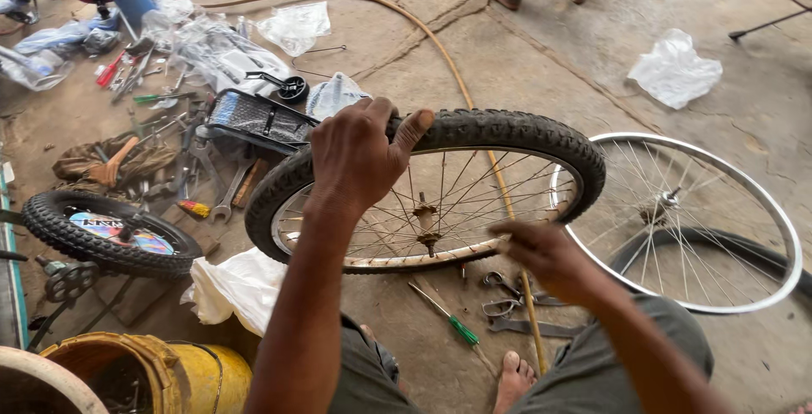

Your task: The person removes an inner tube from a bicycle tire, inflates it using a hose to check for leaks, and then reassembles the tire onto the wheel rim using tire levers.

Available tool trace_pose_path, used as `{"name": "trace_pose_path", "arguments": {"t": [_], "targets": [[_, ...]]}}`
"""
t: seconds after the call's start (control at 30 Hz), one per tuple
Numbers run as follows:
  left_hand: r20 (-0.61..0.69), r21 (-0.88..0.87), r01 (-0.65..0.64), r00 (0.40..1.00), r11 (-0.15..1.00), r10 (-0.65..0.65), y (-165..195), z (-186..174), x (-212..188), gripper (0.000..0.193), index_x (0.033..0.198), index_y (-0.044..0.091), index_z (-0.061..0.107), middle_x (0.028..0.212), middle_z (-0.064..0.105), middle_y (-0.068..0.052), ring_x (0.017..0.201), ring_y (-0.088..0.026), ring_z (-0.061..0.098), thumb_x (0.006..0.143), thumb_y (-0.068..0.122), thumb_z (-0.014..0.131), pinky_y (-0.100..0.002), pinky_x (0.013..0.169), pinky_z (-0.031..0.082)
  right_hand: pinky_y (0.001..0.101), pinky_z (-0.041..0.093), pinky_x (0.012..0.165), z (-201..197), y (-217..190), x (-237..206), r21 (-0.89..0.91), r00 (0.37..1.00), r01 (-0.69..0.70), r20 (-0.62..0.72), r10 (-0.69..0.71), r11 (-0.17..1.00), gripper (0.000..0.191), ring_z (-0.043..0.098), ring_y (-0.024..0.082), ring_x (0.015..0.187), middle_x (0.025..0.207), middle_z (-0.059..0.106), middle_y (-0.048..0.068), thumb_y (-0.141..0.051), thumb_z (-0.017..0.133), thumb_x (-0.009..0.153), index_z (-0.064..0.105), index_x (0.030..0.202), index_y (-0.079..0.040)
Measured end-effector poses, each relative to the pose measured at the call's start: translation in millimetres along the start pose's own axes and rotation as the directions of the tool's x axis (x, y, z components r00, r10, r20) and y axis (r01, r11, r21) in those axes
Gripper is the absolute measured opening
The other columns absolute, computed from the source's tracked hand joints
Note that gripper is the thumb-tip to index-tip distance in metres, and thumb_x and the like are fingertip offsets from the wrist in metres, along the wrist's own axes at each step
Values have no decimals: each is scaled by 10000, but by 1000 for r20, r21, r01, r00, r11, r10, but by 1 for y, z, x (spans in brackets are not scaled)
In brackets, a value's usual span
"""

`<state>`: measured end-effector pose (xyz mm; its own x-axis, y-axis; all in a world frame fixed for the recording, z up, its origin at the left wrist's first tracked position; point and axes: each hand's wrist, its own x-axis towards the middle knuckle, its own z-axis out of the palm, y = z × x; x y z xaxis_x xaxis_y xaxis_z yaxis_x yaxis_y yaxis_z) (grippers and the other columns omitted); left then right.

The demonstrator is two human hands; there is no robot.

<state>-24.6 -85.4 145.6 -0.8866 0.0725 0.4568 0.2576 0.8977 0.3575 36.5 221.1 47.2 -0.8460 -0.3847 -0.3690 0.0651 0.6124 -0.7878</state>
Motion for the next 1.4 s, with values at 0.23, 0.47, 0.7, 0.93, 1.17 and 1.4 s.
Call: {"name": "trace_pose_path", "arguments": {"t": [0.23, 0.47, 0.7, 0.93, 1.17, 1.4], "targets": [[120, 56, -62, 991, 996, 55, 37, -8, 4, 587, 823, 94, 651, 692, 634, -75, 575, -225, 616, 1022, 620, 484, -417, 580, 499, 338, 505, 465, -70, -123, -31, -349, 973, -11, -220, -70, 937, 325, 581, 163, 519, 838, 780, 85, -315, 601, 993, 702, 1273, -184], [304, 52, -186, 939, 981, 161, 55, -23, -8, 712, 863, 51, 629, 719, 661, -68, 544, -198, 628, 730, 740, 749, -368, 552, 548, 318, 429, 474, -68, -193, -28, -735, 985, -165, -91, 146, 658, 252, 457, 145, 508, 714, 682, 71, -283, 533, 1019, 730, 1110, -155], [380, 101, -162, 918, 982, 112, 42, -35, -11, 777, 820, 49, 628, 667, 643, -74, 547, -193, 626, 704, 806, 760, -367, 536, 529, 386, 526, 611, -90, -210, -40, -652, 972, -204, -48, 229, 730, 289, 593, 157, 587, 767, 724, 61, -361, 576, 1012, 731, 1070, -124], [387, -5, -155, 910, 988, 145, 36, -32, -13, 758, 734, 78, 630, 585, 620, -45, 492, -197, 607, 660, 829, 704, -364, 523, 515, 456, 512, 633, -86, -225, -29, -595, 948, -274, -36, 315, 756, 241, 549, 240, 654, 807, 706, 116, -305, 620, 1015, 754, 1125, -137], [282, 3, -162, 947, 987, 155, 26, -14, -3, 792, 671, 96, 603, 555, 586, -27, 464, -184, 563, 740, 884, 576, -368, 475, 463, 455, 505, 609, -45, -180, -23, -408, 943, -109, -331, -36, 907, 231, 622, 241, 625, 707, 669, 140, -228, 619, 964, 751, 997, -42], [483, -47, -76, 871, 996, 89, 36, -26, -1, 776, 647, 118, 582, 533, 530, 17, 421, -116, 448, 880, 843, 440, -320, 401, 404, 470, 534, 678, -45, -195, -39, -706, 971, -152, -237, -28, 692, 238, 694, 316, 700, 787, 703, 193, -167, 531, 1002, 748, 1022, -70]]}}
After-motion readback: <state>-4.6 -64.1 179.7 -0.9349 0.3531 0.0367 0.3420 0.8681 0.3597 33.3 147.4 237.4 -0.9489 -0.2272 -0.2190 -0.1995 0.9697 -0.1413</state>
